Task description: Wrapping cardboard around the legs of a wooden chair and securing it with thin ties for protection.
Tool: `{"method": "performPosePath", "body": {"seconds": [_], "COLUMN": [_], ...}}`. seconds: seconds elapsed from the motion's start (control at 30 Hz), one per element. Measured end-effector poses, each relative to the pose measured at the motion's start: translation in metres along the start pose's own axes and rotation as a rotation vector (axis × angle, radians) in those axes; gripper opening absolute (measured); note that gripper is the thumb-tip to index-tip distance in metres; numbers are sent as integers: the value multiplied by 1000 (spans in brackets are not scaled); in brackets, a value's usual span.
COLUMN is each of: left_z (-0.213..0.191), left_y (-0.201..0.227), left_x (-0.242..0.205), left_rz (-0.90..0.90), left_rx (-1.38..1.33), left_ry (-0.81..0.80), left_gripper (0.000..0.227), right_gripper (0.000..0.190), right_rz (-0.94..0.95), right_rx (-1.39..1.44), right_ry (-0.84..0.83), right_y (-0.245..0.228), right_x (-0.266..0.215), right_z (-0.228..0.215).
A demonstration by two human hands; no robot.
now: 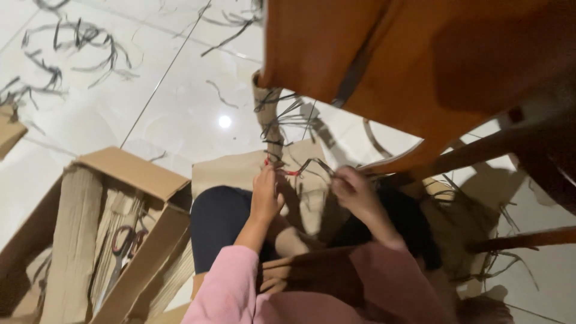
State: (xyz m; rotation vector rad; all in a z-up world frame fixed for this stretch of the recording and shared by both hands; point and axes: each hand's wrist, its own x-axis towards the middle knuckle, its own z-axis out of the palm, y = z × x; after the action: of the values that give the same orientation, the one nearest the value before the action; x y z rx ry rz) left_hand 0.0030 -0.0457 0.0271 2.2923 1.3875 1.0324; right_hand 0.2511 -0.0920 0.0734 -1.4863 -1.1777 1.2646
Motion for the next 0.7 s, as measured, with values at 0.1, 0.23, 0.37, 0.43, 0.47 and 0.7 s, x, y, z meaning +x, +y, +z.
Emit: {"method": "performPosePath", "body": {"seconds": [0.1, 0.23, 0.37, 0.43, 0.47, 0.7], "left_z": [-14, -32, -56, -71, -79, -90], "left_y": [30, 91, 146, 163, 171, 181], "left_x": [15, 47, 95, 112, 120, 130], "left_rz": [170, 289, 372, 370, 357, 352], "left_rx": [-140, -82, -4, 27, 60, 145], "left_ry": [105, 240, 146, 112, 70, 43], "left_gripper": [55, 42, 75, 81, 88, 91], "right_gripper": [23, 48, 52, 49, 48, 58], "right_rz": [-138, 67, -199, -303, -391, -440], "right_rx": [-358, -482, -364, -18, 324, 481], "right_ry": [288, 900, 648, 525, 377, 318], "right_y": [-31, -19, -103, -66, -48, -108], "right_x": [-39, -49, -56, -29, -14, -23], "right_z": [-57, -107, -85, -92, -96, -74]}}
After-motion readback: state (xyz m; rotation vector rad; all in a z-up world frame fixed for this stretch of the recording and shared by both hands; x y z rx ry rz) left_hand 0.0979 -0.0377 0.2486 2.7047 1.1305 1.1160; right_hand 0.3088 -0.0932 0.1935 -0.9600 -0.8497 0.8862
